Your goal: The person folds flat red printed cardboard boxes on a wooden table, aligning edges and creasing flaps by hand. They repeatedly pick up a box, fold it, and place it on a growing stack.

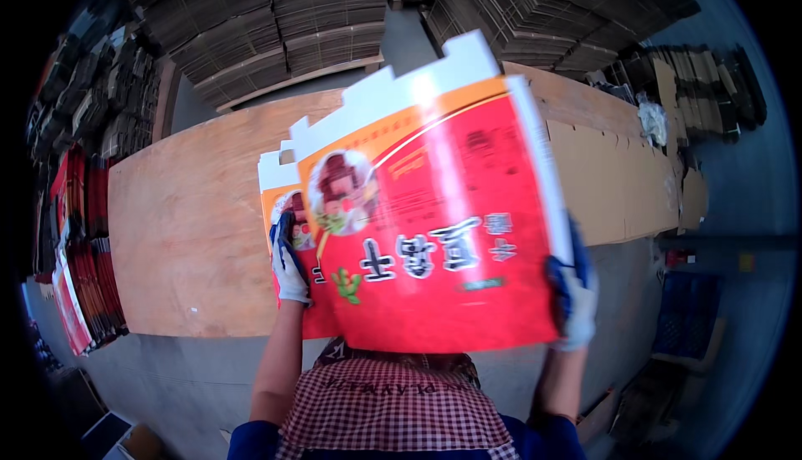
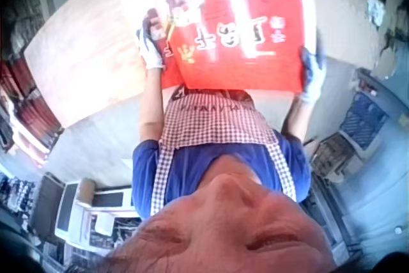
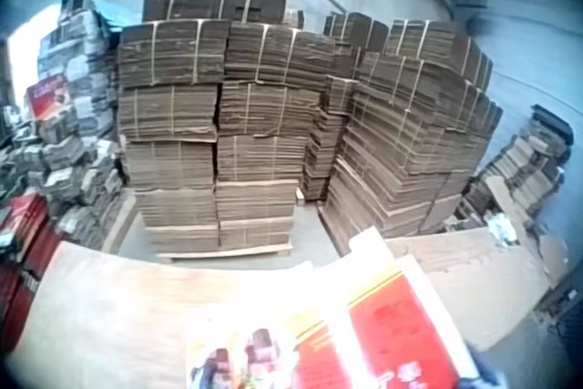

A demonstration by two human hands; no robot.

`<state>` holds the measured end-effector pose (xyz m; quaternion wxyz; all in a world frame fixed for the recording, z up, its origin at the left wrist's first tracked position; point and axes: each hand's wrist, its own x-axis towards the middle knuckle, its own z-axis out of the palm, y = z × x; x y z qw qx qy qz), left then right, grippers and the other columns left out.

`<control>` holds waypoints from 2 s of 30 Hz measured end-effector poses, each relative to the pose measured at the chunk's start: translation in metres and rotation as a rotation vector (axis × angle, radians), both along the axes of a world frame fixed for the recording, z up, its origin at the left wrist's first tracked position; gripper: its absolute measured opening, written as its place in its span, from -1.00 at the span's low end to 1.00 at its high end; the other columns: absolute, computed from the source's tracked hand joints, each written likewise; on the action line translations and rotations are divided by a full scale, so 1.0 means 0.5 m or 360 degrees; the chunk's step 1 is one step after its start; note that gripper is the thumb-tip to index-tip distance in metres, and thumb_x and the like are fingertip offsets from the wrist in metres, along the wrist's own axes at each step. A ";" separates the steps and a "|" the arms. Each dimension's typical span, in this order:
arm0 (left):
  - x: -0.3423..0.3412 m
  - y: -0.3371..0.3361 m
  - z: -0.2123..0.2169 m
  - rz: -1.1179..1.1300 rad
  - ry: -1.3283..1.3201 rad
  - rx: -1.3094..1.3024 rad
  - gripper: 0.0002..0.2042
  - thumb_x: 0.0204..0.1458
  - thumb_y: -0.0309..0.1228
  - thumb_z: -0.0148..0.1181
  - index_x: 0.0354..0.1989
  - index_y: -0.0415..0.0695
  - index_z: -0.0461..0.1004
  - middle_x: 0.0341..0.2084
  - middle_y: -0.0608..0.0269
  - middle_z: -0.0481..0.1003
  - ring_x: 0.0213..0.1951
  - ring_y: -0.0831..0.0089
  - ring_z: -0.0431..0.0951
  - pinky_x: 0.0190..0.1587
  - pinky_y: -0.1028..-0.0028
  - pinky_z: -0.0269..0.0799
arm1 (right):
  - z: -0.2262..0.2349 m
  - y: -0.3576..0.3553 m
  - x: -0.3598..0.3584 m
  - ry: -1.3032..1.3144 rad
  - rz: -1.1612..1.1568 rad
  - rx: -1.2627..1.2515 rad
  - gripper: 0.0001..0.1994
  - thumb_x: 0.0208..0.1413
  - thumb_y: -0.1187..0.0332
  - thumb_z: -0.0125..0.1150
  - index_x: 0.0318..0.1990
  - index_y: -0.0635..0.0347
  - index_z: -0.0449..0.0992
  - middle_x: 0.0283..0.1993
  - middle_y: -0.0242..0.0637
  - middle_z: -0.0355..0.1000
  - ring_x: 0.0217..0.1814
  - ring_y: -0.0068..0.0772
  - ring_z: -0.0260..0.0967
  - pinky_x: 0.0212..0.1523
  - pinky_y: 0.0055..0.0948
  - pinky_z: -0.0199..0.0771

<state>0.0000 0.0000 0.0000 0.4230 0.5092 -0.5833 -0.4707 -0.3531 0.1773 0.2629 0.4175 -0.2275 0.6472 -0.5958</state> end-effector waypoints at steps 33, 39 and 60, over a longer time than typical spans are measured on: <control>-0.294 0.011 0.077 -0.0674 -0.1352 -0.0620 -0.37 0.20 -0.02 0.08 0.40 -0.05 0.25 0.46 0.05 0.08 0.50 0.07 -0.03 0.49 -0.14 -0.36 | -0.283 -0.031 -0.182 0.0589 0.0028 0.0414 -0.72 0.30 0.34 0.19 0.07 0.28 0.61 -0.14 -0.34 0.63 -0.17 -0.57 0.53 -0.10 -0.53 0.53; -0.296 0.007 0.076 -0.0693 -0.1310 -0.0601 -0.38 0.19 -0.04 0.10 0.38 -0.05 0.27 0.46 0.04 0.09 0.49 0.04 -0.02 0.49 -0.16 -0.36 | -0.352 -0.261 -0.099 0.1334 0.0275 0.0046 -0.58 0.20 0.40 0.20 0.23 0.08 0.47 0.35 -0.17 0.32 0.38 -0.12 0.27 0.34 -0.26 0.26; -0.298 0.005 0.075 -0.0668 -0.1278 -0.0532 -0.37 0.12 -0.13 0.18 0.38 -0.03 0.28 0.45 0.08 0.10 0.49 0.05 -0.02 0.50 -0.12 -0.37 | -0.433 -0.389 -0.068 0.2252 0.0636 0.0508 -0.68 0.17 0.21 0.18 0.08 -0.17 0.56 0.34 -0.45 0.30 0.49 -0.06 0.01 0.35 0.08 0.04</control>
